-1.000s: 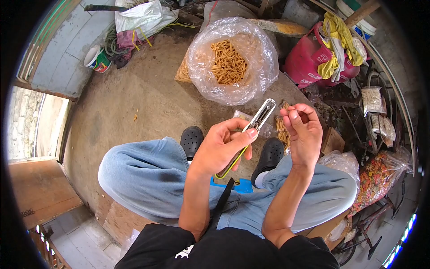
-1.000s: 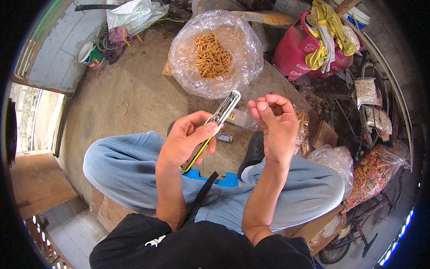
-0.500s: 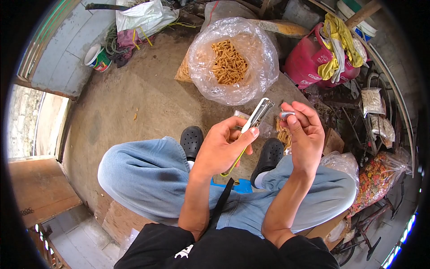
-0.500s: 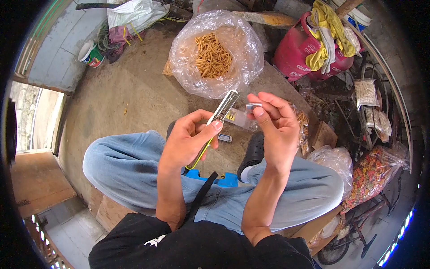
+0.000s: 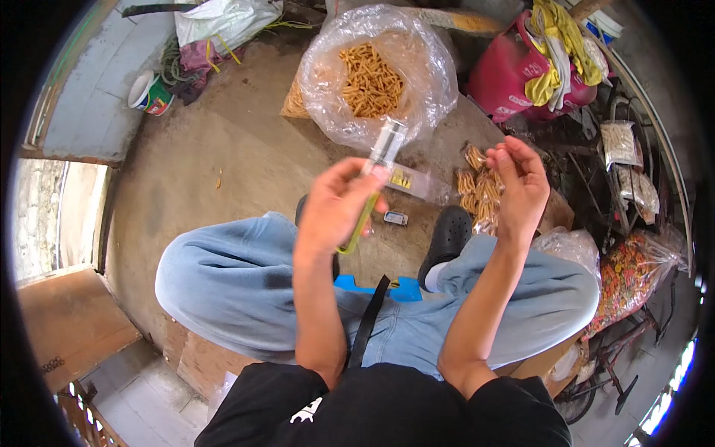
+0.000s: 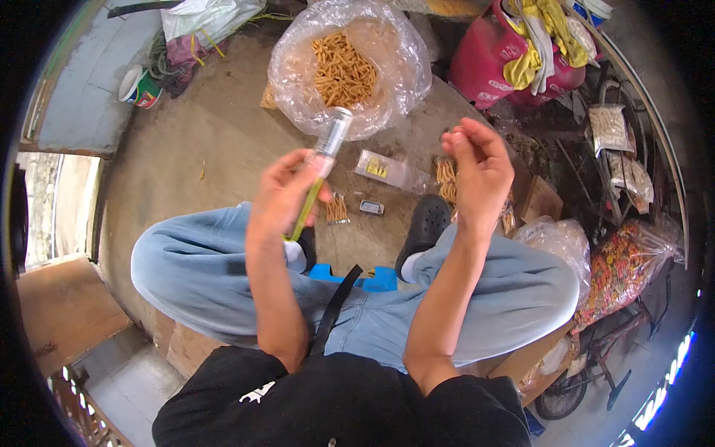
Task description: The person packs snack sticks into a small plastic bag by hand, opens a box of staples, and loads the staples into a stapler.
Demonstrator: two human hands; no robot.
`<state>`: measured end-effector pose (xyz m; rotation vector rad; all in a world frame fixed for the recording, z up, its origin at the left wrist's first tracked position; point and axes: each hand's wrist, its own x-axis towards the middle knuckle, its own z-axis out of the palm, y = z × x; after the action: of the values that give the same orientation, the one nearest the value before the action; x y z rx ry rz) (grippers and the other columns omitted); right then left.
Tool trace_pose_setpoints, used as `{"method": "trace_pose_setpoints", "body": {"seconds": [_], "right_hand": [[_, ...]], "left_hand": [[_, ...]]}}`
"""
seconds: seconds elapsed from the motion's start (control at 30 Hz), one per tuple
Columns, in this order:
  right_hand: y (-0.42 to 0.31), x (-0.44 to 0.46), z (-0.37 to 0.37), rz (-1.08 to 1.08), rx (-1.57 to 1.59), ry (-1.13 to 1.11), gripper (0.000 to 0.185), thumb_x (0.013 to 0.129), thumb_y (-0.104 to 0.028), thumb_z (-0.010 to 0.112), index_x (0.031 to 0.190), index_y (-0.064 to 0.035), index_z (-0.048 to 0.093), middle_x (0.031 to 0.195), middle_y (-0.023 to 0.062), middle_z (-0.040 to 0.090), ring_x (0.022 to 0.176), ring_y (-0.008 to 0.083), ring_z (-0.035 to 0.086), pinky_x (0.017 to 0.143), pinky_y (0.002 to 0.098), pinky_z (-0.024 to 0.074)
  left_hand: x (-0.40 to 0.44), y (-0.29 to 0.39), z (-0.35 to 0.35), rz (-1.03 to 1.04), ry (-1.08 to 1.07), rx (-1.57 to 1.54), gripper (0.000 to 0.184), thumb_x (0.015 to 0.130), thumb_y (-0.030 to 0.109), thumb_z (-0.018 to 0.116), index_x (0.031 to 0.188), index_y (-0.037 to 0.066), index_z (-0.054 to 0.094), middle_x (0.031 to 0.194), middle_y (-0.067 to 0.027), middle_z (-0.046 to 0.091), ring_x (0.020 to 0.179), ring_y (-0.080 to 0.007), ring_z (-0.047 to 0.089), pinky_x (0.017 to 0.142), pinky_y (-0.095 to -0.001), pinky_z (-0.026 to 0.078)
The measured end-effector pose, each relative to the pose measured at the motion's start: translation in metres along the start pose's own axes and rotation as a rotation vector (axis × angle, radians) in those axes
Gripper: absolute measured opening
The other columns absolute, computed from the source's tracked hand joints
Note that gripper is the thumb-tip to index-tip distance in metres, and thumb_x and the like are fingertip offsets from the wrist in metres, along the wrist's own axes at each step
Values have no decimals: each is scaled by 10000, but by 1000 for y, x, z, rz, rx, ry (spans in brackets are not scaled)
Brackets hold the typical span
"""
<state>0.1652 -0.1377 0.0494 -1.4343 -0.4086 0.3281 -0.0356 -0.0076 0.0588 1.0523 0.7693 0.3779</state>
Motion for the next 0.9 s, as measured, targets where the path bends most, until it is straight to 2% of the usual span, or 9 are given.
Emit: {"method": "trace_pose_setpoints", "body": {"seconds": [0.07, 0.13, 0.2, 0.33, 0.37, 0.43, 0.47, 0.57, 0.9], "right_hand": [[30, 16, -20, 14, 29, 57, 194, 879, 2, 607, 1070, 35, 595, 933, 87, 635, 836, 163, 639, 750, 256, 540], [86, 27, -35, 213, 193, 76, 185, 872, -31, 623, 1044, 30, 598, 894, 83, 636, 784, 155, 634, 690, 248, 536], [160, 32, -38, 392, 112, 64, 197, 858, -60, 626, 1028, 33, 594, 878, 87, 638, 728, 149, 623, 614, 244, 515], [271, -12, -5, 678, -296, -299, 192, 841, -85, 609, 1018, -11, 605, 754, 62, 613, 620, 148, 594, 549, 257, 488], [310, -29, -3, 627, -487, -443, 179, 825, -87, 624, 996, -34, 627, 733, 52, 623, 630, 147, 604, 571, 276, 494], [317, -71, 12, 307, -783, -594, 261, 764, -134, 675, 1017, -72, 654, 792, 91, 669, 708, 191, 642, 679, 328, 511], [319, -87, 16, 328, -839, -640, 328, 750, -156, 677, 1067, -80, 640, 867, 141, 671, 793, 266, 652, 733, 361, 509], [304, -117, 25, 238, -1028, -740, 350, 760, -144, 656, 1102, -80, 613, 944, 183, 661, 899, 357, 634, 775, 430, 509], [297, -129, 25, 31, -1043, -848, 201, 811, -171, 635, 930, -32, 554, 938, 185, 602, 902, 403, 599, 758, 492, 490]], "left_hand": [[-1, 5, -15, 5, 101, -27, 230, 897, 265, 635, 960, 45, 614, 635, -47, 603, 431, -60, 492, 354, -201, 359], [1, 5, -23, 23, 106, -48, 231, 899, 265, 633, 961, 45, 613, 632, -48, 602, 412, -61, 480, 347, -201, 347], [3, 3, -23, 49, 128, -77, 231, 897, 263, 636, 964, 44, 609, 628, -53, 601, 377, -61, 451, 338, -202, 329], [4, 1, -19, 37, 148, -79, 220, 896, 255, 639, 963, 48, 606, 629, -57, 602, 379, -65, 451, 341, -206, 336], [6, -1, -19, 35, 135, -98, 219, 897, 252, 638, 963, 46, 603, 630, -59, 602, 380, -67, 451, 345, -207, 340], [8, -2, -19, 36, 135, -118, 218, 897, 249, 638, 963, 45, 599, 631, -60, 603, 381, -70, 452, 349, -208, 344], [8, -3, -17, 16, 125, -119, 216, 898, 245, 636, 962, 42, 597, 633, -59, 603, 383, -72, 454, 353, -209, 348], [10, -4, -18, -25, 93, -127, 218, 900, 236, 632, 962, 31, 591, 635, -57, 604, 391, -72, 458, 361, -210, 359], [8, -8, -15, -9, 47, -112, 229, 896, 273, 631, 963, 56, 602, 611, -35, 599, 391, -53, 458, 344, -198, 346]]}}
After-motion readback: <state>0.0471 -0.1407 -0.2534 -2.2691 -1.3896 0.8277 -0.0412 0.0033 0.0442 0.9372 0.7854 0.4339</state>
